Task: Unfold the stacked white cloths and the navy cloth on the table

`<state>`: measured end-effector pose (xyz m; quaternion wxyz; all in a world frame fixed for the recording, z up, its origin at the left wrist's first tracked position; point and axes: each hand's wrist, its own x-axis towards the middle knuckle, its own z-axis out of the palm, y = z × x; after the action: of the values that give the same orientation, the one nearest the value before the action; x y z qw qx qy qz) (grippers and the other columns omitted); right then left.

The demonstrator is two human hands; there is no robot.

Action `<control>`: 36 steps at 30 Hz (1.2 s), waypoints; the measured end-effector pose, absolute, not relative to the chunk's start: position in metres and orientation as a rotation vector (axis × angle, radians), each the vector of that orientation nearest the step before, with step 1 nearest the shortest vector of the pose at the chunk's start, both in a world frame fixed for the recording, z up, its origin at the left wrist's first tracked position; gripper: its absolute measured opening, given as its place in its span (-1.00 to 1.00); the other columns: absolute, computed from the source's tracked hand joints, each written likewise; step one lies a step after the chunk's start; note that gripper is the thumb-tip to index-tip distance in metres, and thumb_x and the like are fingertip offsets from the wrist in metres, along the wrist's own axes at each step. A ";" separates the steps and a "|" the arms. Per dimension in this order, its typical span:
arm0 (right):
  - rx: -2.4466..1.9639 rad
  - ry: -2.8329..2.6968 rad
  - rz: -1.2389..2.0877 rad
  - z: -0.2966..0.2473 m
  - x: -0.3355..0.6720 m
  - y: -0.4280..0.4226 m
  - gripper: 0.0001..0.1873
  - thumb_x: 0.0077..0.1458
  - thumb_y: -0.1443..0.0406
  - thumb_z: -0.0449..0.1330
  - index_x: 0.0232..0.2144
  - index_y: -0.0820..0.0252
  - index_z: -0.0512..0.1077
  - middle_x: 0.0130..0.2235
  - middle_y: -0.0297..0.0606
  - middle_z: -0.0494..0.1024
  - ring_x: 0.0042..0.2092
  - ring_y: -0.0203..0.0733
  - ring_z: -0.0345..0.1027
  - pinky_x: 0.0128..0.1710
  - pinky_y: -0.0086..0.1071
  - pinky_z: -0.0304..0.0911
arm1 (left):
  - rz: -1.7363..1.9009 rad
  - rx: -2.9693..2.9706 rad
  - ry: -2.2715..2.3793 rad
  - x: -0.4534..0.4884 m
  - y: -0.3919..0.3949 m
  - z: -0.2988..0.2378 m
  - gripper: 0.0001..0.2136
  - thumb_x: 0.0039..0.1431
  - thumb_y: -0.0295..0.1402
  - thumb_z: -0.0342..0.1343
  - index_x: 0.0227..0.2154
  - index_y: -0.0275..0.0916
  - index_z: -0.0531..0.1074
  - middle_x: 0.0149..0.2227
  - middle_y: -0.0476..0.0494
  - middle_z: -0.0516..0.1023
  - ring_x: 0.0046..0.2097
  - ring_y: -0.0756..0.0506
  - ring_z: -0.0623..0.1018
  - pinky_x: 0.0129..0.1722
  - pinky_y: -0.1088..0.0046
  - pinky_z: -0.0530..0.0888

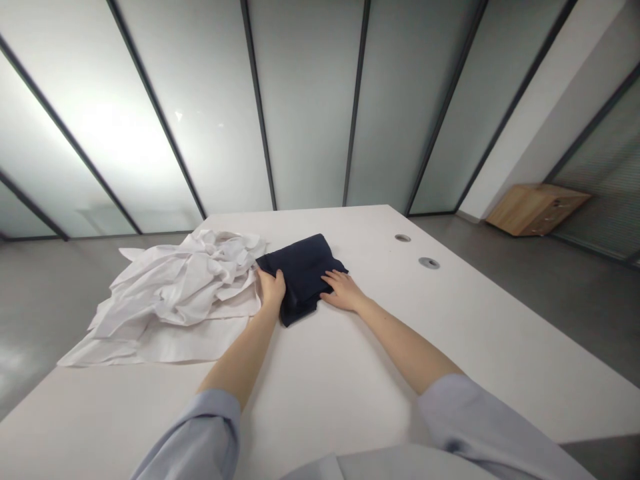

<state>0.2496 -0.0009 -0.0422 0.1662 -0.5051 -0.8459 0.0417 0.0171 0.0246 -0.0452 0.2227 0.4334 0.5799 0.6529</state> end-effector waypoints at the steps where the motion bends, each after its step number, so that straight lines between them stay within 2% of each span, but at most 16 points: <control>1: -1.473 -2.412 0.110 -0.041 0.249 -0.001 -0.39 0.11 0.05 0.16 0.17 0.14 0.33 0.26 -0.10 0.25 0.29 0.08 0.04 0.24 0.00 -0.04 | 1.795 1.308 1.678 0.018 0.022 -0.044 -0.33 0.05 -0.45 0.13 0.24 -0.33 0.04 0.30 -0.38 0.13 0.35 -0.22 0.10 0.35 0.20 0.02; 4: -1.547 -2.373 0.090 -0.040 0.252 0.004 -0.51 0.16 0.13 0.13 0.13 0.06 0.39 0.23 -0.18 0.30 0.27 0.01 0.09 0.25 0.01 -0.06 | 1.754 1.590 1.821 0.017 0.015 -0.038 -0.26 0.04 -0.47 0.10 0.28 -0.35 -0.08 0.36 -0.42 -0.04 0.38 -0.28 -0.05 0.36 0.10 -0.04; 5: -1.578 -2.345 0.090 -0.040 0.255 0.006 -0.56 0.16 0.18 0.12 0.10 0.03 0.41 0.22 -0.21 0.32 0.26 -0.01 0.11 0.25 0.02 -0.06 | 1.716 1.695 1.834 0.016 0.013 -0.036 -0.28 0.05 -0.47 0.08 0.28 -0.34 -0.05 0.35 -0.41 -0.02 0.38 -0.29 -0.05 0.36 0.07 -0.04; 7: -1.661 -2.257 0.101 -0.041 0.262 0.013 -0.60 0.16 0.28 0.10 0.05 0.01 0.45 0.20 -0.25 0.35 0.25 -0.03 0.12 0.25 0.03 -0.06 | 1.537 1.953 1.776 0.015 0.009 -0.034 -0.38 0.05 -0.46 0.04 0.23 -0.29 0.11 0.30 -0.34 0.15 0.35 -0.28 0.06 0.35 0.03 -0.04; 10: -1.773 -2.061 0.141 -0.045 0.274 0.022 -0.60 0.16 0.36 0.04 -0.01 0.03 0.49 0.17 -0.27 0.40 0.24 -0.03 0.14 0.24 0.04 -0.04 | 1.005 2.299 1.552 0.019 0.002 -0.032 -0.47 0.05 -0.46 0.00 0.15 -0.21 0.30 0.19 -0.21 0.36 0.29 -0.24 0.23 0.33 0.01 -0.02; 12: -1.794 -1.938 0.149 -0.049 0.279 0.026 -0.59 0.16 0.39 0.00 -0.03 0.05 0.51 0.14 -0.27 0.43 0.23 -0.04 0.16 0.22 0.01 0.00 | 0.682 2.427 1.445 0.025 -0.002 -0.033 -0.41 0.02 -0.42 0.05 0.20 -0.22 0.27 0.23 -0.23 0.31 0.30 -0.27 0.20 0.31 0.01 0.03; 15: -1.744 -1.815 0.091 -0.056 0.282 0.029 -0.58 0.15 0.39 -0.02 -0.04 0.07 0.51 0.09 -0.23 0.45 0.20 -0.04 0.18 0.19 -0.07 0.05 | 0.483 2.528 1.444 0.031 -0.005 -0.033 -0.38 0.05 -0.33 0.11 0.23 -0.24 0.25 0.29 -0.26 0.22 0.31 -0.29 0.18 0.28 0.08 0.12; 18: -1.647 -1.721 -0.005 -0.060 0.282 0.031 -0.59 0.15 0.36 -0.03 -0.04 0.11 0.49 0.05 -0.15 0.45 0.12 -0.04 0.23 0.13 -0.12 0.11 | 0.454 2.563 1.518 0.034 -0.004 -0.031 -0.60 0.23 -0.30 -0.04 0.09 -0.19 0.43 0.21 -0.20 0.34 0.22 -0.25 0.31 0.21 0.12 0.23; 20: -1.576 -1.668 -0.064 -0.061 0.282 0.032 -0.64 0.15 0.32 -0.01 -0.06 0.15 0.48 0.00 -0.11 0.45 0.05 -0.04 0.25 0.08 -0.14 0.12 | 0.448 2.575 1.562 0.034 -0.003 -0.029 -0.65 0.28 -0.33 -0.11 -0.02 -0.18 0.52 0.12 -0.18 0.44 0.13 -0.23 0.40 0.14 0.14 0.31; 23: -1.538 -1.614 -0.140 -0.059 0.282 0.030 -0.76 0.15 0.24 0.05 -0.23 0.18 0.46 -0.15 -0.11 0.47 -0.06 -0.04 0.25 -0.03 -0.18 0.14 | 0.480 2.600 1.554 0.034 -0.005 -0.026 -0.69 0.26 -0.25 -0.03 -0.11 -0.19 0.56 0.00 -0.19 0.51 0.02 -0.22 0.46 0.07 0.19 0.35; 25: -1.580 -1.598 -0.180 -0.055 0.282 0.027 -0.80 0.15 0.21 0.07 -0.37 0.17 0.43 -0.25 -0.13 0.46 -0.14 -0.05 0.25 -0.11 -0.22 0.13 | 0.537 2.607 1.504 0.034 -0.010 -0.026 -0.60 0.18 -0.08 0.07 -0.04 -0.20 0.51 0.01 -0.21 0.50 0.03 -0.23 0.45 0.08 0.19 0.34; 27: -1.641 -1.616 -0.195 -0.051 0.280 0.024 -0.77 0.17 0.20 0.06 -0.46 0.16 0.40 -0.31 -0.15 0.45 -0.20 -0.07 0.24 -0.17 -0.26 0.12 | 0.564 2.603 1.449 0.036 -0.014 -0.026 -0.38 0.03 0.07 0.17 0.09 -0.19 0.41 0.10 -0.24 0.43 0.10 -0.27 0.39 0.13 0.15 0.31; 29: -1.697 -1.675 -0.154 -0.047 0.278 0.021 -0.70 0.21 0.21 0.01 -0.51 0.16 0.39 -0.36 -0.16 0.47 -0.24 -0.09 0.25 -0.20 -0.28 0.11 | 0.525 2.598 1.411 0.040 -0.017 -0.027 -0.24 -0.09 0.12 0.23 0.16 -0.16 0.34 0.18 -0.26 0.34 0.18 -0.30 0.32 0.18 0.11 0.26; 31: -1.723 -1.751 -0.076 -0.044 0.277 0.019 -0.62 0.25 0.23 -0.06 -0.53 0.16 0.41 -0.39 -0.17 0.48 -0.27 -0.10 0.28 -0.21 -0.29 0.12 | 0.497 2.586 1.402 0.043 -0.017 -0.029 -0.34 -0.02 0.06 0.22 0.13 -0.13 0.38 0.21 -0.26 0.31 0.22 -0.31 0.30 0.20 0.07 0.23; 33: -1.679 -1.835 0.001 -0.042 0.276 0.018 -0.57 0.28 0.22 -0.11 -0.51 0.16 0.44 -0.38 -0.17 0.50 -0.26 -0.12 0.32 -0.18 -0.31 0.15 | 0.557 2.535 1.398 0.044 -0.013 -0.031 -0.58 0.13 -0.07 0.12 0.00 -0.14 0.49 0.16 -0.25 0.38 0.19 -0.30 0.33 0.19 0.05 0.24; 36: -1.491 -1.970 0.079 -0.040 0.274 0.014 -0.64 0.25 0.22 -0.06 -0.35 0.16 0.51 -0.23 -0.16 0.55 -0.13 -0.10 0.36 -0.05 -0.28 0.19 | 0.830 2.216 1.400 0.044 -0.005 -0.036 -0.71 0.20 -0.13 0.04 -0.32 -0.19 0.57 -0.10 -0.25 0.56 0.03 -0.29 0.49 0.13 0.05 0.33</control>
<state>0.2739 0.0144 -0.0400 0.3287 -0.5698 -0.7526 0.0301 0.0440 -0.0046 -0.0357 0.1949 0.7905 0.4995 0.2961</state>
